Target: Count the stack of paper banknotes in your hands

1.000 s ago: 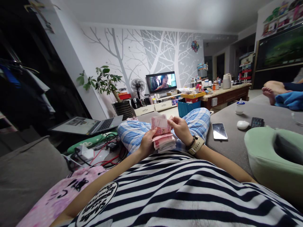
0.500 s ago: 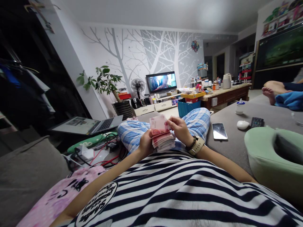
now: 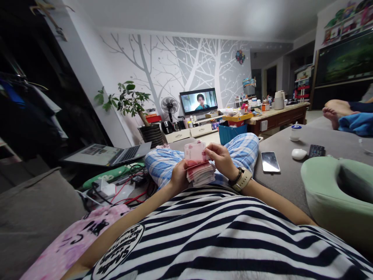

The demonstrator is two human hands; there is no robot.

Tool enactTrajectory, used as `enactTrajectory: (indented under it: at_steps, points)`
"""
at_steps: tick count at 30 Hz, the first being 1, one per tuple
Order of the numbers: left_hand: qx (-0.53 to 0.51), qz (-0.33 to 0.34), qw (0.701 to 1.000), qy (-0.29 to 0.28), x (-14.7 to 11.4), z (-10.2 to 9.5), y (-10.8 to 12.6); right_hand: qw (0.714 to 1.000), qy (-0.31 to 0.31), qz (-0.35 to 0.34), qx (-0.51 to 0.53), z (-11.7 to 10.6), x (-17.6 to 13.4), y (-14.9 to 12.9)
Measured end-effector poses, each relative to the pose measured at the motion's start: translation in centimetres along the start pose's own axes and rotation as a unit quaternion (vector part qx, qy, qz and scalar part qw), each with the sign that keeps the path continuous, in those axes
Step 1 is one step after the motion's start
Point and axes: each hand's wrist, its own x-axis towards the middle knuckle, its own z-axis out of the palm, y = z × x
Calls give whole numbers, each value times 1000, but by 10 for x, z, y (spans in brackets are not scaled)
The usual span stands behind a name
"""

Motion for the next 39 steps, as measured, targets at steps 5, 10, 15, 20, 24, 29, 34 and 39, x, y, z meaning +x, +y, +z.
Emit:
enactTrajectory:
  at_steps: [5, 10, 15, 20, 24, 29, 34, 39]
  points:
    - [26, 11, 1000, -6, 0, -2, 1, 1000, -13, -17, 8, -2, -1, 0]
    - [18, 0, 1000, -9, 1, -3, 0, 999, -35, -11, -5, -4, -2, 1]
    - [18, -4, 1000, 10, 1, -4, -1, 998, -55, -6, -9, -3, -2, 2]
    - [19, -14, 1000, -1, -4, 0, 3, 1000, -7, 15, -20, -3, 3, 7]
    - [19, -23, 999, -14, -7, 3, 5, 997, 32, 57, -31, -2, 7, 15]
    - [42, -3, 998, -42, -7, 1, 3, 997, 37, 47, -38, -1, 8, 22]
    - [54, 3, 998, -36, -6, -1, 1, 998, 24, 30, -58, -4, 7, 26]
    - [80, 24, 996, 25, 0, -4, -1, 997, 29, 26, -73, -7, 7, 26]
